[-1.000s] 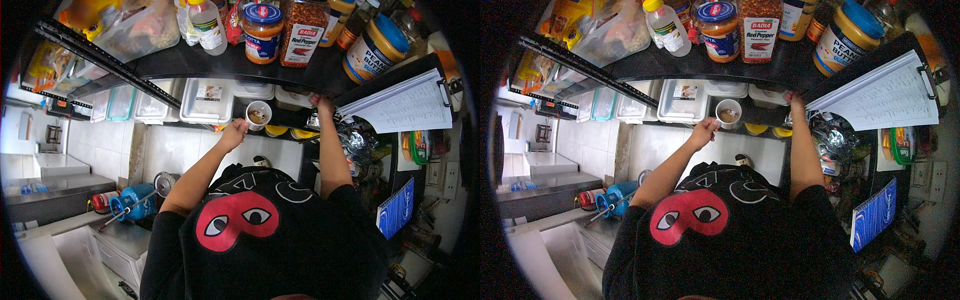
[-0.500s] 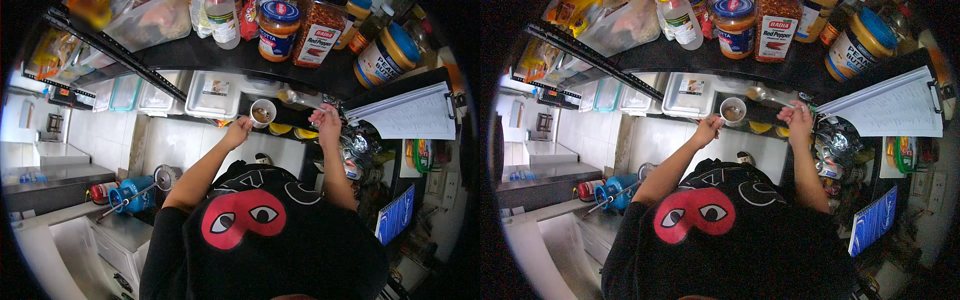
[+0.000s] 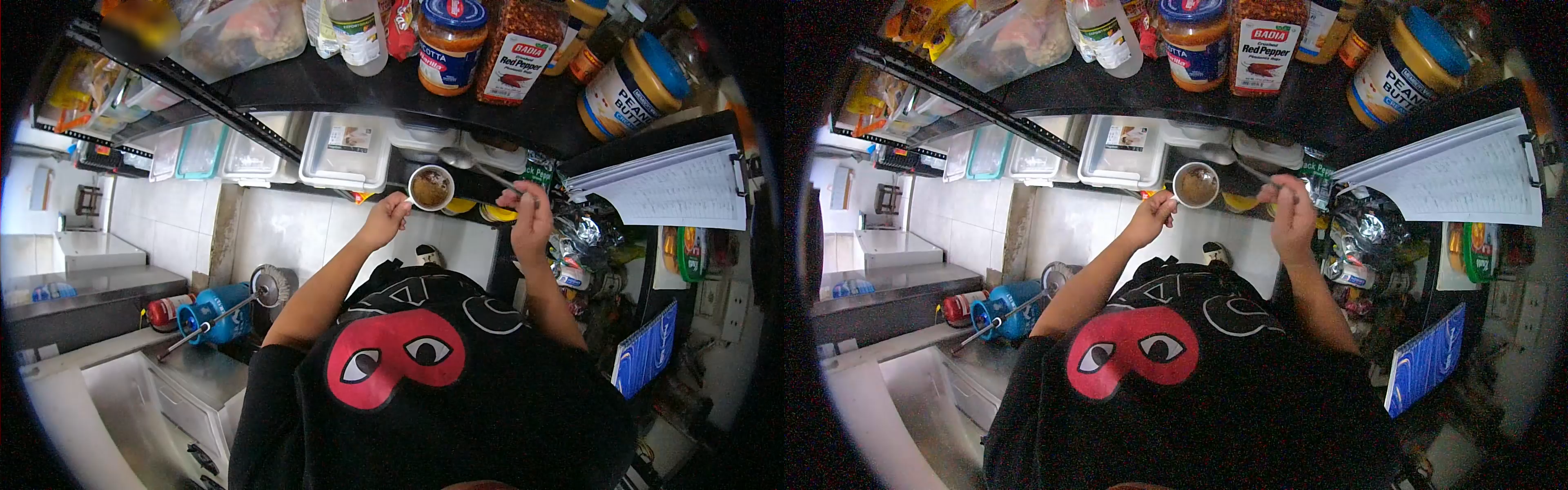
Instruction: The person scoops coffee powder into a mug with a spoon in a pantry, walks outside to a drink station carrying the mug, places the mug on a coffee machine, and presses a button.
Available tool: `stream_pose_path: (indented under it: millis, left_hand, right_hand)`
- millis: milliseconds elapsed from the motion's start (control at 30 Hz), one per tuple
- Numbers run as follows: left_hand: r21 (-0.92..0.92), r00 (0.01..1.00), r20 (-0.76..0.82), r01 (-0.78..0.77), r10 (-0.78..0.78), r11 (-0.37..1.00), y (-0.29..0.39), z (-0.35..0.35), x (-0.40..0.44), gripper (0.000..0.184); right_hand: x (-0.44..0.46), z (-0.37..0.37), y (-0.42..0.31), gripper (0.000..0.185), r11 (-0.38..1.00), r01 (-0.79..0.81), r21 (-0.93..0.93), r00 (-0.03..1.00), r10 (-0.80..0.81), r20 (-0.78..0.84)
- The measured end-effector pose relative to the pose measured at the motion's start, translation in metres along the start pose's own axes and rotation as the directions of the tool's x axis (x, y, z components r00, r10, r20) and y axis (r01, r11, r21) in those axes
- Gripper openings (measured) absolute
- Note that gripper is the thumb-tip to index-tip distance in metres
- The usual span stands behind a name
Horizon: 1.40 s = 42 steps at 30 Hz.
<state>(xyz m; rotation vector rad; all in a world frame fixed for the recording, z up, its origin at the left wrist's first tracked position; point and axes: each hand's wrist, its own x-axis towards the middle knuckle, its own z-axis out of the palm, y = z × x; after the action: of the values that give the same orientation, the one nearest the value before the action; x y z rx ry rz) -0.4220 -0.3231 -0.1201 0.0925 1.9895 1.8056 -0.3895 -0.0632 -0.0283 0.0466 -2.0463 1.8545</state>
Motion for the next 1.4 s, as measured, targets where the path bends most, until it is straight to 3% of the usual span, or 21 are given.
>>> stream_pose_path:
  millis: [67,167,233,267,300,367,433,567,633,700,733,800,833,900,933,1000,1133,1200,1300,1333,1400]
  left_hand:
    - [0.012,1.0,-0.017,0.01,-0.009,1.0,0.001,0.0,0.001,0.018]
    - [0.051,0.999,-0.047,0.025,-0.023,0.998,0.0,0.001,0.0,0.019]
    - [0.083,0.998,-0.054,0.038,-0.034,0.996,0.001,-0.001,-0.003,0.019]
    - [0.063,0.996,-0.064,0.06,-0.056,0.996,0.0,-0.001,-0.004,0.02]
    - [0.065,0.996,-0.066,0.07,-0.066,0.995,0.001,-0.001,-0.005,0.02]
    - [0.073,0.994,-0.07,0.086,-0.081,0.994,0.003,-0.003,-0.007,0.02]
    - [0.07,0.995,-0.074,0.078,-0.072,0.994,0.003,-0.005,-0.008,0.02]
    - [0.108,0.992,-0.097,0.084,-0.074,0.991,0.009,-0.008,-0.011,0.022]
    - [0.084,0.992,-0.108,0.078,-0.068,0.993,0.009,-0.01,-0.011,0.023]
    - [0.069,0.992,-0.114,0.071,-0.062,0.995,0.009,-0.012,-0.012,0.024]
    - [0.066,0.992,-0.113,0.066,-0.058,0.996,0.009,-0.014,-0.012,0.025]
    - [0.064,0.992,-0.114,0.064,-0.056,0.996,0.009,-0.015,-0.011,0.025]
    - [0.065,0.992,-0.116,0.065,-0.057,0.996,0.01,-0.014,-0.01,0.026]
    - [0.068,0.992,-0.111,0.071,-0.063,0.995,0.011,-0.014,-0.007,0.026]
    - [0.069,0.992,-0.105,0.075,-0.068,0.995,0.011,-0.014,-0.005,0.026]
    - [0.082,0.993,-0.096,0.081,-0.073,0.993,0.013,-0.013,-0.002,0.026]
    - [0.121,0.996,-0.074,0.065,-0.056,0.991,0.019,-0.011,0.001,0.025]
    - [0.123,0.997,-0.065,0.055,-0.047,0.991,0.019,-0.011,0.003,0.025]
    - [0.102,0.996,-0.069,0.059,-0.052,0.993,0.015,-0.01,0.007,0.026]
    - [0.092,0.996,-0.071,0.061,-0.055,0.994,0.012,-0.01,0.009,0.026]
    - [0.076,0.995,-0.07,0.078,-0.072,0.994,0.008,-0.01,0.012,0.026]
  right_hand:
    - [0.012,-0.003,0.016,0.022,0.988,-0.096,0.121,0.987,0.11,-0.121]
    - [0.04,-0.014,0.053,0.023,0.989,-0.148,-0.003,0.957,0.142,-0.253]
    - [0.065,-0.036,0.123,0.022,0.914,-0.203,-0.351,0.961,0.118,-0.249]
    - [0.078,-0.043,0.145,0.022,0.832,-0.22,-0.509,0.964,0.107,-0.243]
    - [0.087,-0.045,0.15,0.022,0.652,-0.132,-0.747,0.991,0.1,-0.088]
    - [0.105,-0.045,0.155,0.022,0.167,0.168,-0.971,0.958,0.206,0.201]
    - [0.117,-0.039,0.21,0.027,0.219,0.185,-0.958,0.981,0.012,0.192]
    - [0.123,-0.016,0.208,0.036,0.376,0.191,-0.907,0.966,-0.235,0.106]
    - [0.131,-0.024,0.224,0.039,0.298,0.034,-0.954,0.98,0.178,0.09]
    - [0.131,-0.031,0.236,0.039,0.251,-0.001,-0.968,0.97,0.234,0.059]
    - [0.125,-0.036,0.238,0.037,0.263,0.027,-0.964,0.995,0.086,0.052]
    - [0.126,-0.043,0.246,0.033,0.448,0.005,-0.894,0.998,-0.055,-0.022]
    - [0.133,-0.053,0.273,0.03,0.608,-0.044,-0.793,0.996,-0.037,-0.083]
    - [0.131,-0.057,0.29,0.025,0.707,-0.01,-0.707,0.987,-0.106,-0.12]
    - [0.129,-0.059,0.295,0.023,0.659,0.066,-0.749,0.975,-0.204,-0.094]
    - [0.127,-0.064,0.299,0.024,0.632,0.063,-0.772,0.976,-0.2,-0.085]
    - [0.133,-0.072,0.298,0.042,0.677,-0.245,-0.694,0.968,0.203,-0.144]
    - [0.133,-0.074,0.292,0.043,0.737,-0.345,-0.581,0.936,0.315,-0.156]
    - [0.124,-0.072,0.267,0.035,0.884,-0.438,-0.159,0.892,0.406,-0.198]
    - [0.116,-0.06,0.22,0.032,0.879,-0.471,0.07,0.854,0.474,-0.215]
    - [0.106,-0.055,0.179,0.029,0.822,-0.47,0.323,0.815,0.544,-0.198]
